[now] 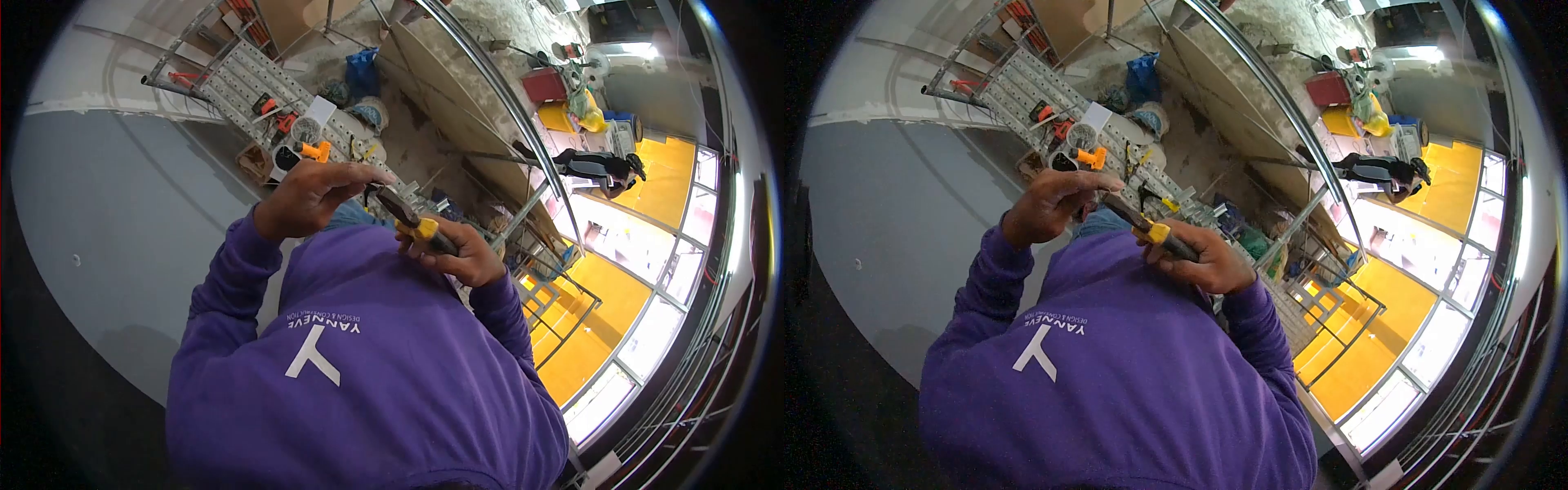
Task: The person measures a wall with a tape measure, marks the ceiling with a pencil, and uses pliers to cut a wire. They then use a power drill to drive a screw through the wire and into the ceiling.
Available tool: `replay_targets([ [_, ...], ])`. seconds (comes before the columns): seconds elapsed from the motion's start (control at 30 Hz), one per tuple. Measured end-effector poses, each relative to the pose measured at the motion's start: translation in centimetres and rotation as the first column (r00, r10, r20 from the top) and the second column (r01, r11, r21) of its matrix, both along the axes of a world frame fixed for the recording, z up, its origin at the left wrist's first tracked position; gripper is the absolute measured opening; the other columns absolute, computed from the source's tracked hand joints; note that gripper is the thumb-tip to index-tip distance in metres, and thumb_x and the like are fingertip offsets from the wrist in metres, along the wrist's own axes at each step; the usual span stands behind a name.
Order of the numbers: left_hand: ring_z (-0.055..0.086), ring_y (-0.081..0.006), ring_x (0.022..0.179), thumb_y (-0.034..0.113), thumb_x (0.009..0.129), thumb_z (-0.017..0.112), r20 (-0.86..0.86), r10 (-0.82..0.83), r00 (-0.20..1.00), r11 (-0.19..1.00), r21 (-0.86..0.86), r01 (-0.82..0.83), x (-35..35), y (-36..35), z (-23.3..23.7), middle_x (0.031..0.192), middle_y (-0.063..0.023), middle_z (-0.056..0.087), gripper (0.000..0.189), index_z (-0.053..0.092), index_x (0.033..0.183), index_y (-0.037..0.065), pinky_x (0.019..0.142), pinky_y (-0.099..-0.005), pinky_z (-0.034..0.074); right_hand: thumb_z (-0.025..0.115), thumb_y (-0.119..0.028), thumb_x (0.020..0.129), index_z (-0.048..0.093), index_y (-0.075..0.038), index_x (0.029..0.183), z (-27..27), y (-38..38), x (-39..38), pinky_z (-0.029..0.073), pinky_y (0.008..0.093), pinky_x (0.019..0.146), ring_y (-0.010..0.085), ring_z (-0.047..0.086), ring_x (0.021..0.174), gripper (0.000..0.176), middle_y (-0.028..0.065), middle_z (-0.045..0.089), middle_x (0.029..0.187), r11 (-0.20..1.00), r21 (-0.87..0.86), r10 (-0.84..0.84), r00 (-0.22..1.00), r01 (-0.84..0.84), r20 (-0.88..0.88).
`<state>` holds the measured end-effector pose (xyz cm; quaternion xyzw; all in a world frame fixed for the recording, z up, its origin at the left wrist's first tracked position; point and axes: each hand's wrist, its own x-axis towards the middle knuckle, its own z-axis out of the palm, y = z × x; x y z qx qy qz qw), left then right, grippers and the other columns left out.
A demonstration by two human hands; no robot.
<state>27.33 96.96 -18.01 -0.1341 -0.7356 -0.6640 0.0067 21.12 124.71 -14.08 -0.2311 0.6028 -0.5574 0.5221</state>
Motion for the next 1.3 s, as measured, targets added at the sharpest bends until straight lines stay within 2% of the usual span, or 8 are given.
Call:
replay_targets([
  [0.07, 0.07, -0.0209, 0.093, -0.003, 0.093, 0.056, 0.087, -0.071, 0.994, 0.997, 0.027, 0.069, -0.1, -0.3, 0.8, 0.111, -0.0128, 0.07, 0.029, 0.065, 0.119, 0.005, 0.081, -0.0305, 0.055, 0.063, -0.014, 0.085, 0.06, -0.001, 0.12, -0.1, 0.3, -0.1, 0.041, 0.0348, 0.1, 0.0208, 0.058, 0.111, 0.037, 0.0094, 0.063, 0.114, 1.0, -0.013, 0.019, 1.0, -0.019, 0.004],
  [0.17, 0.069, -0.0198, 0.096, -0.001, 0.094, 0.055, 0.118, -0.154, 0.981, 0.988, 0.04, 0.151, -0.4, -0.4, 1.2, 0.113, -0.0124, 0.07, 0.029, 0.065, 0.12, 0.005, 0.084, -0.0305, 0.054, 0.062, -0.012, 0.084, 0.059, -0.001, 0.123, 0.0, 0.6, -0.2, 0.041, 0.0351, 0.101, 0.0215, 0.058, 0.112, 0.041, 0.0101, 0.064, 0.117, 0.999, -0.011, 0.036, 0.999, -0.036, 0.003],
  [0.4, 0.064, -0.0193, 0.104, 0.001, 0.097, 0.052, 0.2, -0.254, 0.946, 0.961, 0.16, 0.225, -0.7, -0.2, 1.4, 0.114, -0.0116, 0.069, 0.028, 0.065, 0.121, 0.004, 0.093, -0.0314, 0.05, 0.061, -0.012, 0.083, 0.059, 0.0, 0.124, 0.1, 1.2, -0.4, 0.043, 0.0349, 0.1, 0.0211, 0.059, 0.11, 0.043, 0.0102, 0.064, 0.117, 0.997, -0.037, 0.067, 0.997, -0.069, -0.05],
  [0.6, 0.064, -0.0191, 0.106, 0.0, 0.097, 0.053, 0.238, -0.34, 0.91, 0.927, 0.249, 0.281, -0.8, -0.6, 0.6, 0.113, -0.0123, 0.069, 0.025, 0.066, 0.118, 0.002, 0.094, -0.0304, 0.049, 0.061, -0.016, 0.083, 0.06, 0.0, 0.12, -0.1, 1.5, -0.2, 0.045, 0.0344, 0.096, 0.0221, 0.059, 0.11, 0.04, 0.011, 0.062, 0.121, 0.996, -0.047, 0.079, 0.997, -0.078, 0.016],
  [0.9, 0.066, -0.0189, 0.101, 0.0, 0.094, 0.057, 0.223, -0.404, 0.887, 0.894, 0.299, 0.332, -0.9, -1.0, -0.5, 0.107, -0.012, 0.071, 0.022, 0.067, 0.114, 0.0, 0.09, -0.0314, 0.051, 0.059, -0.02, 0.082, 0.064, -0.001, 0.112, -0.7, 1.6, 0.0, 0.046, 0.033, 0.092, 0.0204, 0.059, 0.104, 0.035, 0.0107, 0.061, 0.122, 0.984, -0.113, 0.119, 0.982, -0.136, -0.145],
  [1.1, 0.066, -0.0181, 0.1, 0.002, 0.095, 0.057, 0.261, -0.447, 0.856, 0.878, 0.309, 0.365, -1.2, -1.3, -0.5, 0.107, -0.0118, 0.071, 0.022, 0.067, 0.114, 0.0, 0.09, -0.0305, 0.051, 0.06, -0.016, 0.084, 0.063, -0.002, 0.113, 0.8, 0.9, 0.3, 0.046, 0.0327, 0.092, 0.0199, 0.06, 0.103, 0.033, 0.0089, 0.063, 0.113, 0.998, -0.013, 0.055, 0.998, -0.055, -0.011],
  [1.2, 0.066, -0.0179, 0.1, 0.002, 0.095, 0.057, 0.279, -0.431, 0.858, 0.886, 0.312, 0.344, -1.3, -1.3, -0.8, 0.107, -0.0119, 0.071, 0.022, 0.067, 0.115, 0.0, 0.089, -0.0305, 0.051, 0.064, -0.014, 0.085, 0.062, -0.002, 0.117, 0.3, 0.7, 0.7, 0.046, 0.0311, 0.09, 0.0173, 0.06, 0.099, 0.034, 0.0078, 0.064, 0.109, 0.998, -0.069, 0.006, 0.998, -0.01, -0.056],
  [1.3, 0.066, -0.0175, 0.099, 0.003, 0.096, 0.056, 0.273, -0.393, 0.878, 0.904, 0.287, 0.316, -1.3, -1.0, -0.7, 0.106, -0.0118, 0.071, 0.023, 0.066, 0.116, 0.0, 0.089, -0.0302, 0.051, 0.066, -0.014, 0.087, 0.061, -0.002, 0.118, 0.9, 0.8, 1.4, 0.046, 0.0312, 0.09, 0.0162, 0.06, 0.1, 0.034, 0.0071, 0.065, 0.107, 0.995, 0.091, -0.049, 0.999, 0.048, 0.002],
])
